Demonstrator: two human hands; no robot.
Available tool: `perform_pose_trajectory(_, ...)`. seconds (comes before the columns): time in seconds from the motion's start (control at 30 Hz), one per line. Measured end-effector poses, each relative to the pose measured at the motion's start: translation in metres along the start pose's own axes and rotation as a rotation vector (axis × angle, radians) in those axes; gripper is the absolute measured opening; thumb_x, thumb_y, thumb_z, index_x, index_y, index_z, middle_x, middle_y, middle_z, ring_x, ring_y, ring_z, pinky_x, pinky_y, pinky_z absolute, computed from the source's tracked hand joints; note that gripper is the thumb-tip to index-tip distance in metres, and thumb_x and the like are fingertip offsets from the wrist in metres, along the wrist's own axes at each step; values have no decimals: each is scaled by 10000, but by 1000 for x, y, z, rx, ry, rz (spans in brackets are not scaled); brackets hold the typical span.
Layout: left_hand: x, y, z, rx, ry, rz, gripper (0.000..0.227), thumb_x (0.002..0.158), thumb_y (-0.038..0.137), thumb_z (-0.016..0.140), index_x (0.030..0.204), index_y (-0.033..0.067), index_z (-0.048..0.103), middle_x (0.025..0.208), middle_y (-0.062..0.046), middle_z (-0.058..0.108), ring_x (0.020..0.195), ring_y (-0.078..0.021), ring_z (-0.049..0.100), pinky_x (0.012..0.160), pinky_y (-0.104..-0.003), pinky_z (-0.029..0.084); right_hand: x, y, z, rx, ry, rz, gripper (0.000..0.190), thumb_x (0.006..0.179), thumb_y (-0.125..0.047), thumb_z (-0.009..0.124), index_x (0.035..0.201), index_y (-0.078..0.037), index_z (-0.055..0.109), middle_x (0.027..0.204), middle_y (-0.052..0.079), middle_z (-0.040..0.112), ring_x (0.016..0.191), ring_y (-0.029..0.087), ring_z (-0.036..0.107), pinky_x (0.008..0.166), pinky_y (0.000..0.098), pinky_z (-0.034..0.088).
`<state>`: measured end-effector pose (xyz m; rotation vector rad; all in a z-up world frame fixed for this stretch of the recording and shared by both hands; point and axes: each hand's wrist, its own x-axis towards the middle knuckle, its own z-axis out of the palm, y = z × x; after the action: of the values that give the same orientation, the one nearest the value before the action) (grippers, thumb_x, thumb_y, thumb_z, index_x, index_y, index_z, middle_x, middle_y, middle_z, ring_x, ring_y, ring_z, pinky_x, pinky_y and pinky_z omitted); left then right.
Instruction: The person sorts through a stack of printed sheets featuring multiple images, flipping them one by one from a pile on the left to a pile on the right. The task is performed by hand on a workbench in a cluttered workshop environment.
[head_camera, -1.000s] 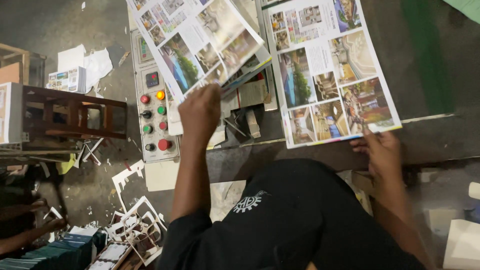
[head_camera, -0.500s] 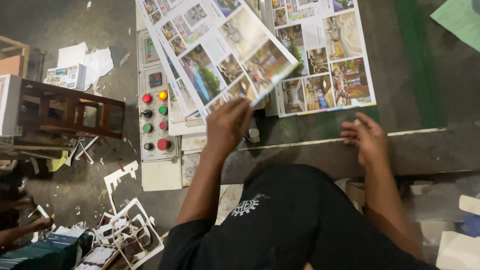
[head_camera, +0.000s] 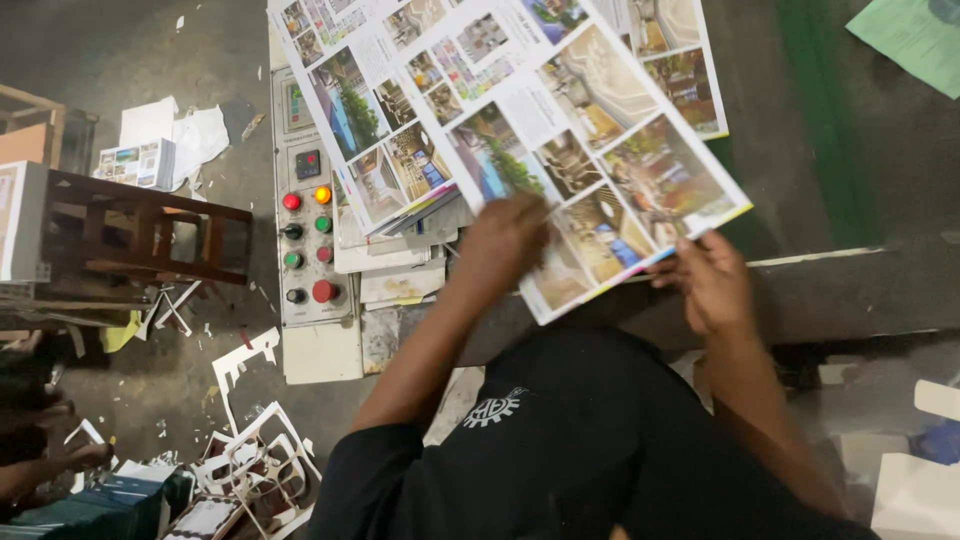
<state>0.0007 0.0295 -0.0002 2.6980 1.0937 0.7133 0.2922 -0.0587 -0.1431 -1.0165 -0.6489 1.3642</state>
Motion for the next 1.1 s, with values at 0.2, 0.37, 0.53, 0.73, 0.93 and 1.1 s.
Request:
perform_pose_trajectory(0.2, -12, -118, -15, 527, 122, -104, 443, 851, 496, 703, 1064, 116, 785, 1185, -119, 731, 995, -268, 729, 869, -435, 567, -25, -5, -47, 66, 180, -38, 298, 1086, -119, 593, 1374, -43, 586, 1021, 100, 718, 793, 169, 705, 669, 321, 601)
perform_pose_trajectory(0.37, -9, -137, -47, 499, -19, -190, 497, 787, 483, 762, 1059, 68, 790, 1198, -116, 738, 984, -313, 735, 813, -476, 554, -39, -2, -86, 127, 217, -32, 226, 1118, -107, 588, 1330, -29, 592, 1072, 97, 717, 825, 193, 711, 710, 333, 608)
perform_pose_trajectory(0.53, 5, -132, -75, 301, -253, -360, 398, 835, 434, 808, 1024, 84, 791, 1184, -99, 752, 846, -346, 725, 774, -473, 554, -53, 8, -113, 139, 267, -37, 179, 1124, -99, 589, 1291, -35, 589, 1063, 103, 710, 836, 214, 719, 711, 338, 611)
perform_pose_trajectory(0.73, 2, -129, -96, 175, -107, -346, 176, 953, 265, 745, 1048, 124, 790, 915, -140, 757, 768, -333, 715, 712, -453, 551, -62, 17, -113, 46, 329, -15, 148, 1135, -108, 580, 1266, -39, 583, 1070, 103, 704, 839, 227, 726, 692, 339, 606)
perform_pose_trajectory(0.93, -4, -79, -86, 375, 220, -253, 55, 1027, 129, 689, 1026, 96, 733, 849, -115, 745, 682, -293, 691, 597, -420, 520, -60, 18, -88, -44, 400, 40, 123, 1126, -113, 606, 1196, -24, 558, 1026, 120, 696, 824, 236, 735, 655, 335, 596)
perform_pose_trajectory(1.1, -15, -40, -64, 236, 250, -168, 96, 959, 76, 670, 1048, 96, 702, 1002, -112, 757, 783, -301, 722, 671, -406, 562, -50, 31, -76, -88, 340, 40, 132, 1104, -105, 618, 1182, -10, 572, 992, 126, 689, 798, 241, 723, 639, 321, 578)
